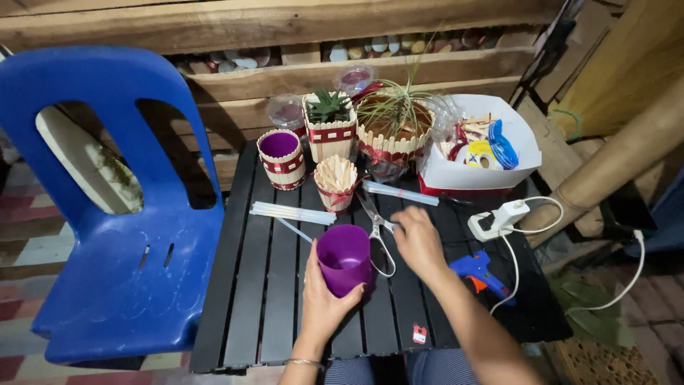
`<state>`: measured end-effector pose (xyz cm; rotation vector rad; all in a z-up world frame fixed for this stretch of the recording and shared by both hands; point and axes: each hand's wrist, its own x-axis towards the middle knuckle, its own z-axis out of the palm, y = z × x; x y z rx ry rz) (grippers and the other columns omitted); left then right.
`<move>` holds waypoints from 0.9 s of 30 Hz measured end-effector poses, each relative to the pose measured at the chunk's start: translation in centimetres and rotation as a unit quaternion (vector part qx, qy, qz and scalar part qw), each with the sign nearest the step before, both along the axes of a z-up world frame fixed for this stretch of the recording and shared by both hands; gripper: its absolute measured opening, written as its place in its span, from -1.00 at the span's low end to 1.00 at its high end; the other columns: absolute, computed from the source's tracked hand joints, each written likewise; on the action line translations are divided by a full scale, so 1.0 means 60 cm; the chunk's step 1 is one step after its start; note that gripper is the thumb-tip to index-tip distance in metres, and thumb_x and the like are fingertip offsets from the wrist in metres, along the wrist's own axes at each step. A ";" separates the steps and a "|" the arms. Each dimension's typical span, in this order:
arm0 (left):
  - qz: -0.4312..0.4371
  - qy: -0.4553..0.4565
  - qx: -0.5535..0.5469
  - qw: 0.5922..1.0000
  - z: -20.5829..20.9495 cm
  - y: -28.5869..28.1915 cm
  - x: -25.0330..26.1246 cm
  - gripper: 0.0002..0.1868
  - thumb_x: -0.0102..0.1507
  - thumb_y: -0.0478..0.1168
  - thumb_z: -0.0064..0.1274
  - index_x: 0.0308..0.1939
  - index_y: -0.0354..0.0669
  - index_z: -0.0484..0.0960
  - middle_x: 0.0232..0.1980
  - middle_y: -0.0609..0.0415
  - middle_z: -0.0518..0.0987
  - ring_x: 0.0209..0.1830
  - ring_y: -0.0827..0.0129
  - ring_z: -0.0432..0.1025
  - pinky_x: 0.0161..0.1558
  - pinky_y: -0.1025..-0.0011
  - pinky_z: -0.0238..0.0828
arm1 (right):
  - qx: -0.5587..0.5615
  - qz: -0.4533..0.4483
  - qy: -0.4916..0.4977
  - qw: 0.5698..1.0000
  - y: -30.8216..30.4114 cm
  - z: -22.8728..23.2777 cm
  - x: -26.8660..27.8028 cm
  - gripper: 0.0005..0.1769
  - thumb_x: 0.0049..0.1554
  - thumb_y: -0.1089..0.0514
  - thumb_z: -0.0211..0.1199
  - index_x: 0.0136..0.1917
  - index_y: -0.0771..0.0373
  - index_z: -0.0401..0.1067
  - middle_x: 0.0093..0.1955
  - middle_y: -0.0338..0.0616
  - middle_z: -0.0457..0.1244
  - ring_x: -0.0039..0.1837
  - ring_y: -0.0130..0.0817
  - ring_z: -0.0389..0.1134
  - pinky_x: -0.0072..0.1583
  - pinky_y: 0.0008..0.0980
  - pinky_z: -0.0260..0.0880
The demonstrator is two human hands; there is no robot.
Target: A person is organizing a workspace in a nursery, handling craft supplies like glue sticks and scissors, and modifying a purple plastic pot.
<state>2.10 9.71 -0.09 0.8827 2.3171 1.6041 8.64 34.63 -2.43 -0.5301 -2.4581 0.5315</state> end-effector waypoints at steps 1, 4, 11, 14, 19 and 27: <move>0.001 0.001 0.000 1.000 0.001 -0.001 0.003 0.28 -0.06 0.05 0.41 0.58 -0.03 -0.08 0.55 -0.11 0.18 0.51 -0.02 0.15 0.41 0.05 0.17 | 0.000 0.001 0.001 1.000 -0.005 0.023 -0.018 -0.74 0.15 0.30 0.15 0.09 0.26 0.53 0.00 -0.06 0.29 0.12 -0.02 0.27 0.14 -0.04 0.34; -0.003 0.002 0.015 1.000 0.001 0.001 0.001 0.23 -0.05 0.02 0.40 0.56 0.02 -0.05 0.51 -0.05 0.21 0.47 0.04 0.22 0.34 0.09 0.32 | 0.049 0.100 0.143 0.983 -0.017 0.090 -0.084 -0.85 0.20 0.35 0.17 0.02 0.39 0.53 -0.05 -0.05 0.30 0.11 -0.08 0.30 0.14 -0.16 0.31; -0.025 0.019 0.011 0.999 -0.002 0.003 -0.002 0.20 -0.02 -0.01 0.36 0.57 0.05 -0.07 0.44 -0.07 0.24 0.40 0.02 0.28 0.26 0.06 0.37 | -0.011 0.142 -0.011 0.990 -0.043 0.162 -0.229 -0.73 0.26 0.18 0.11 0.09 0.31 0.57 0.04 -0.05 0.36 0.10 -0.05 0.38 0.08 -0.09 0.38; -0.029 0.011 0.006 1.000 0.004 0.002 -0.002 0.20 -0.02 -0.03 0.36 0.57 0.08 -0.07 0.41 -0.05 0.25 0.38 0.04 0.30 0.23 0.04 0.40 | -0.011 0.118 -0.076 0.990 -0.055 0.170 -0.255 -0.80 0.24 0.12 0.17 -0.07 0.21 0.58 -0.05 -0.16 0.42 0.00 -0.12 0.42 -0.02 -0.08 0.39; -0.032 -0.005 0.004 0.999 0.014 0.000 -0.001 0.19 -0.02 -0.05 0.36 0.56 0.10 -0.06 0.39 -0.03 0.28 0.36 0.05 0.31 0.24 0.05 0.41 | -0.060 0.111 -0.086 0.988 -0.044 0.163 -0.261 -0.71 0.22 0.21 0.17 -0.36 0.10 0.37 -0.31 -0.23 0.35 -0.18 -0.14 0.36 -0.11 -0.11 0.30; -0.026 0.016 0.019 0.999 -0.003 0.003 -0.003 0.19 -0.03 -0.03 0.39 0.55 0.04 -0.03 0.41 -0.05 0.27 0.40 0.05 0.29 0.30 0.06 0.36 | -0.007 0.184 -0.001 0.983 -0.017 0.177 -0.218 -0.69 0.18 0.44 0.00 0.00 0.32 0.56 0.01 -0.07 0.40 0.05 -0.16 0.43 0.17 -0.17 0.45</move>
